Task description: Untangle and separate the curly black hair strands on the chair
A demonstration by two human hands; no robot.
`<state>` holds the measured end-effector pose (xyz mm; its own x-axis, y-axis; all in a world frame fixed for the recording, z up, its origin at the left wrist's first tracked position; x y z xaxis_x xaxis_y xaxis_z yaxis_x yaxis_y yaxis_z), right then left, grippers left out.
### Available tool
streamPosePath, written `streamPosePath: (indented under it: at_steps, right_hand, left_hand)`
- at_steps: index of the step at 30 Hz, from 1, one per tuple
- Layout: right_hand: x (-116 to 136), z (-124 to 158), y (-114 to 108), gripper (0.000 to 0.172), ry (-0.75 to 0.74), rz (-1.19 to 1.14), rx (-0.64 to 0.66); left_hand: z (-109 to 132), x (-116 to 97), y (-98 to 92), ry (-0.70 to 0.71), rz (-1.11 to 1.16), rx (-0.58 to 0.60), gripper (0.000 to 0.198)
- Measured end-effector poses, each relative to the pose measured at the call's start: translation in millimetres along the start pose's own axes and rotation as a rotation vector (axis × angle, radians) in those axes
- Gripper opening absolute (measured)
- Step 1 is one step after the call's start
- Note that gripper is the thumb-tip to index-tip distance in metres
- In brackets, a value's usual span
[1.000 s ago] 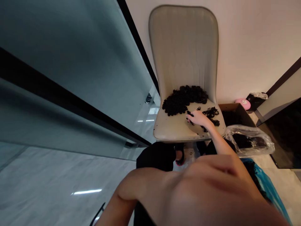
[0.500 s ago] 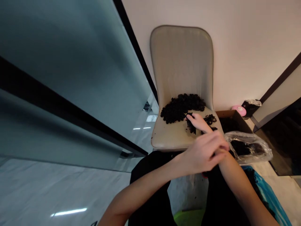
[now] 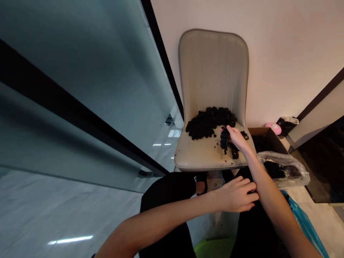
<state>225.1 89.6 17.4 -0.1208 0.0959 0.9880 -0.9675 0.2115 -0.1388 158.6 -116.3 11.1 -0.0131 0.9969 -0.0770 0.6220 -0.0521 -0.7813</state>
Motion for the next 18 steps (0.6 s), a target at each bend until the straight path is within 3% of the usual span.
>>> streamPosePath:
  at_steps: [3, 6, 8, 12, 14, 18]
  right_hand:
    - [-2.8, 0.0, -7.0, 0.045, 0.039, -0.048, -0.002]
    - [-3.9, 0.4, -8.6, 0.046, 0.045, -0.046, 0.016]
    - [-3.1, 0.7, -9.4, 0.047, 0.012, 0.017, 0.001]
    - [-1.5, 0.7, -9.2, 0.05, -0.046, 0.055, -0.047]
    - [-2.0, 0.4, -7.9, 0.052, -0.056, 0.039, -0.046]
    - [-0.7, -2.2, -7.8, 0.058, -0.136, 0.119, -0.064]
  left_hand:
    - [18.7, 13.1, 15.4, -0.038, -0.043, 0.028, 0.038]
    - [26.5, 35.8, 23.6, -0.233, -0.093, 0.05, 0.063]
    - [26.8, 48.3, 20.9, -0.386, -0.031, 0.049, 0.068]
    - [17.7, 56.5, -3.9, -0.473, 0.274, -0.022, 0.041]
    - [14.7, 65.5, -23.9, -0.492, 0.302, -0.087, 0.031]
    - [26.5, 115.0, -70.6, -0.758, 0.1, -0.424, 0.023]
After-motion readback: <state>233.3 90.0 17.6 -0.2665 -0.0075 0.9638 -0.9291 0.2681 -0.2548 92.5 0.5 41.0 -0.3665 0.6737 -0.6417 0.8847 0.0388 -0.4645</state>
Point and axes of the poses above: each hand's wrist, its own z-axis away from the middle knuckle, its own y-axis out of the palm, x = y × z, the point moved 6 cm from there along -z, towards the middle knuckle, and after that the axes turned 14 degrees about -x, right-handed, at the moved point
